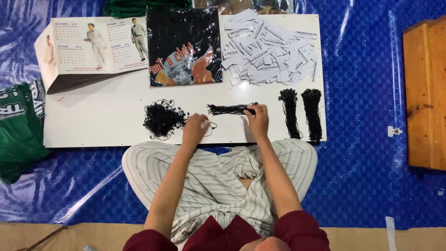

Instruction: Sorting and organizing black strings into neat bundles on a white board

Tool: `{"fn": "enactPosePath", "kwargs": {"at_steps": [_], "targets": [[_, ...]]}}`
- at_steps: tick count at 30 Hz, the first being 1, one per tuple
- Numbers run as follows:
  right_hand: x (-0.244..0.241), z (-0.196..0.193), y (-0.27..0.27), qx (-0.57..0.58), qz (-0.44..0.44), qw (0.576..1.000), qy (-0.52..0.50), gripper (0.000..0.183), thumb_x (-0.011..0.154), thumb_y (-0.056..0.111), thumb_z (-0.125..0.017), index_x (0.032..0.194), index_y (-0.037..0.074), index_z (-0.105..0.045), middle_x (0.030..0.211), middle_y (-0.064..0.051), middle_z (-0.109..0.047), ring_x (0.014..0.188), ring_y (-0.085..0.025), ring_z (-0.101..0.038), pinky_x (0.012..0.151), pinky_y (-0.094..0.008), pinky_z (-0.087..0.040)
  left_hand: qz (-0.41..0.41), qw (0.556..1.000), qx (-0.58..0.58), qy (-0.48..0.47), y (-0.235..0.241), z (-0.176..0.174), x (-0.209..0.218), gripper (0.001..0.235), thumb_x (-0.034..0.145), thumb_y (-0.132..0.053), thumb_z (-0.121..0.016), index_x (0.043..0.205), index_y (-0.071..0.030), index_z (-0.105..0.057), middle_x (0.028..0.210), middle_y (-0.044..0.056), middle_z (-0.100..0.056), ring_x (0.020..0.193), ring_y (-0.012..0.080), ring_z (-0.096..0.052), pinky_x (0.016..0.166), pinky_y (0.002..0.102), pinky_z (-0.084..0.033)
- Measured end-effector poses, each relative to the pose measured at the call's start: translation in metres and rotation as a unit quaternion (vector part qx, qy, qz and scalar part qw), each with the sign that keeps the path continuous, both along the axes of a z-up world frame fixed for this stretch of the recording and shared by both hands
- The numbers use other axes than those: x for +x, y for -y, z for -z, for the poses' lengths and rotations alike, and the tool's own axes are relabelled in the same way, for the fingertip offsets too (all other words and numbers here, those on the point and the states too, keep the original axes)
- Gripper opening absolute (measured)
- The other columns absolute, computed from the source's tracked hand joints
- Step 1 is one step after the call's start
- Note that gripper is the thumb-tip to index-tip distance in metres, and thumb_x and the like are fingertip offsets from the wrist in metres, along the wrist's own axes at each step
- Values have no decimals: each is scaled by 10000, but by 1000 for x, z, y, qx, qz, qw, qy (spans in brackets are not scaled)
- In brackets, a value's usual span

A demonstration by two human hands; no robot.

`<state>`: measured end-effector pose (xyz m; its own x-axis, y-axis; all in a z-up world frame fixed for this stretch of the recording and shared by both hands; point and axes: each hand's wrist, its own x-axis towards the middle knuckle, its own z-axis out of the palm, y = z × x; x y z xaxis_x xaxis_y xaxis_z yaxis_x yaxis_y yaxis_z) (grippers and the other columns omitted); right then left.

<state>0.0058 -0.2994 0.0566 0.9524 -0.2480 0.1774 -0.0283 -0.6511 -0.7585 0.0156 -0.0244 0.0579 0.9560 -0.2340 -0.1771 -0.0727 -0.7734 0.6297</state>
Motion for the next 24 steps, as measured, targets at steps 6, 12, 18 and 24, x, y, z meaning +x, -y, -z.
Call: {"fn": "enactPosePath", "kwargs": {"at_steps": [6,12,18,24], "targets": [[-9,61,-26,-22,-119,991,52,249,883,317,-803,1073,187,-708,1031,-38,-594,963,-299,-678,806,-386,-579,61,973,110,193,13,82,-28,80,878,-249,-755,955,-231,-769,985,34,-647,954,249,-680,741,328,-605],[-35,63,-59,-43,-243,968,-48,219,929,232,-748,1130,150,-720,1082,-21,-628,1015,-288,-690,896,-401,-577,78,941,107,311,14,96,-32,70,863,-99,-686,882,-160,-657,924,73,-613,819,278,-660,612,352,-559],[-51,26,-82,-138,-229,962,-58,186,959,300,-699,1074,155,-714,1077,-7,-612,977,-256,-688,799,-360,-592,68,948,143,277,16,76,-31,277,899,-263,-730,1175,-272,-707,1084,22,-678,918,248,-670,688,349,-569],[-49,82,-64,-128,-236,961,-69,101,995,178,-649,1056,120,-706,1015,-25,-610,962,-262,-681,796,-323,-588,75,931,127,335,16,119,-31,69,916,-333,-690,894,-268,-697,920,-20,-684,885,218,-619,675,345,-505]]}}
